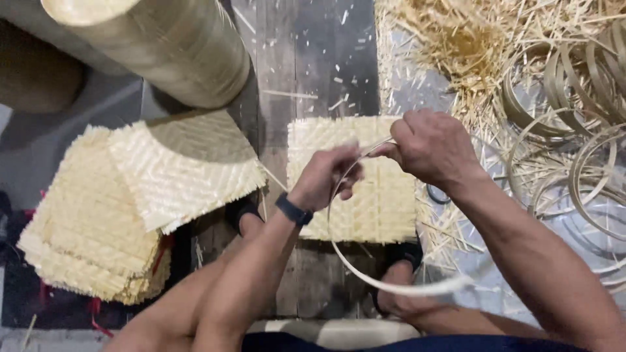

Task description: Manufacturing a circular bamboo tray by weaving strips and trimming the excess with scissors.

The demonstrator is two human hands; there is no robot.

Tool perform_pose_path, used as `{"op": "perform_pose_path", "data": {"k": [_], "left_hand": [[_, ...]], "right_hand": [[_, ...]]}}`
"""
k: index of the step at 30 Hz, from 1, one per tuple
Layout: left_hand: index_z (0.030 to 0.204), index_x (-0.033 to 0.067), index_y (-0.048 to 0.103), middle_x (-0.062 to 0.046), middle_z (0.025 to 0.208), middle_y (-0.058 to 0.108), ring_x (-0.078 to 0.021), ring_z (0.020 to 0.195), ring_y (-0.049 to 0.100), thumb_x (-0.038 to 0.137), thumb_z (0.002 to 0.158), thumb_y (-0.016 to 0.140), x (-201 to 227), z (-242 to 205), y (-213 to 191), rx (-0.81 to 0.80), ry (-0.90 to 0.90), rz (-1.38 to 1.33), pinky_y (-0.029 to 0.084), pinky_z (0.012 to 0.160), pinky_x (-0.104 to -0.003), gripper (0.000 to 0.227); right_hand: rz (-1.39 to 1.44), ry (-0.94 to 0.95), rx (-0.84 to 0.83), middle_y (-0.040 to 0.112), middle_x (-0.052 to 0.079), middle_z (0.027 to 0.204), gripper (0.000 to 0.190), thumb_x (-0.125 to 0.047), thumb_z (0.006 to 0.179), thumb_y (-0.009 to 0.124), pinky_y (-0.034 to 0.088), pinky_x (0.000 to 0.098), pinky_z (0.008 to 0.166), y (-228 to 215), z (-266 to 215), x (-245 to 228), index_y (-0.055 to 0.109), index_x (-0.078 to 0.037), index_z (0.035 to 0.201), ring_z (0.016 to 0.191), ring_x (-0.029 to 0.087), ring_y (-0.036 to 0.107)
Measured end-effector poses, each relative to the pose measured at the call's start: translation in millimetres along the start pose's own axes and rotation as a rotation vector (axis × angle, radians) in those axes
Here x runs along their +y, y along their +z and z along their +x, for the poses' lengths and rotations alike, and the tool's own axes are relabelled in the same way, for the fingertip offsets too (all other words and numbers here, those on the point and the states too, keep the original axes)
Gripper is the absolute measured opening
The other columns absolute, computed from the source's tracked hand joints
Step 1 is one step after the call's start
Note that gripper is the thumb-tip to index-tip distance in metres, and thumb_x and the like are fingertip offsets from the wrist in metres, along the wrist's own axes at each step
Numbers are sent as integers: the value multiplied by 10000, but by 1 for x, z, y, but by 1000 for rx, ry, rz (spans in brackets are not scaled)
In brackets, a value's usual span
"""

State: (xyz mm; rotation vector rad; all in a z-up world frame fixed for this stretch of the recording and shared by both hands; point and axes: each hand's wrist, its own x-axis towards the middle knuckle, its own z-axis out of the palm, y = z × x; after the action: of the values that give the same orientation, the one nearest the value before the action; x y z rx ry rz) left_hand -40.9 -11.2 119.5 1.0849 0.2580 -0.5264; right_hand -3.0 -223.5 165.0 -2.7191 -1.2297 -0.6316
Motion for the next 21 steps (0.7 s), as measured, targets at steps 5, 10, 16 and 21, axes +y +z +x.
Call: {"op": "perform_pose_path", "data": {"k": [5, 10, 16, 21], "left_hand": [[624, 122, 564, 22, 585, 489, -88, 483, 415, 830, 910, 253, -4, 11, 10, -286, -224, 25, 302, 441, -250, 824], [581, 225, 327, 74, 521, 307, -76, 432, 258, 931, 829, 169, -25, 12, 8, -166, 32, 298, 188, 370, -273, 765], [559, 197, 384, 31, 505, 394, -90, 426, 363, 892, 895, 205, -37, 15, -7, -23, -114, 82, 237, 381, -263, 793], [945, 99, 695, 59, 597, 442, -90, 484, 369, 512, 875, 618, -47, 29, -85, -70, 249, -159, 295, 408, -263, 427]], "right_hand": [[-54, -181, -131, 537, 47, 673, 431, -422, 981, 642, 468, 360, 567, 7, -4, -23, 558, -96, 712, 624, 203, 577], [-5, -102, -117, 535, 40, 644, 408, -398, 956, 633, 475, 365, 522, 15, -9, -38, 537, -107, 685, 589, 192, 590], [37, 12, -298, 591, 51, 648, 509, -561, 934, 648, 499, 363, 523, 15, 2, -39, 610, -97, 728, 600, 190, 618], [711, 876, -70, 700, 92, 1012, 546, -544, 942, 605, 591, 406, 729, 29, -36, 31, 666, -70, 1204, 865, 231, 700]]}}
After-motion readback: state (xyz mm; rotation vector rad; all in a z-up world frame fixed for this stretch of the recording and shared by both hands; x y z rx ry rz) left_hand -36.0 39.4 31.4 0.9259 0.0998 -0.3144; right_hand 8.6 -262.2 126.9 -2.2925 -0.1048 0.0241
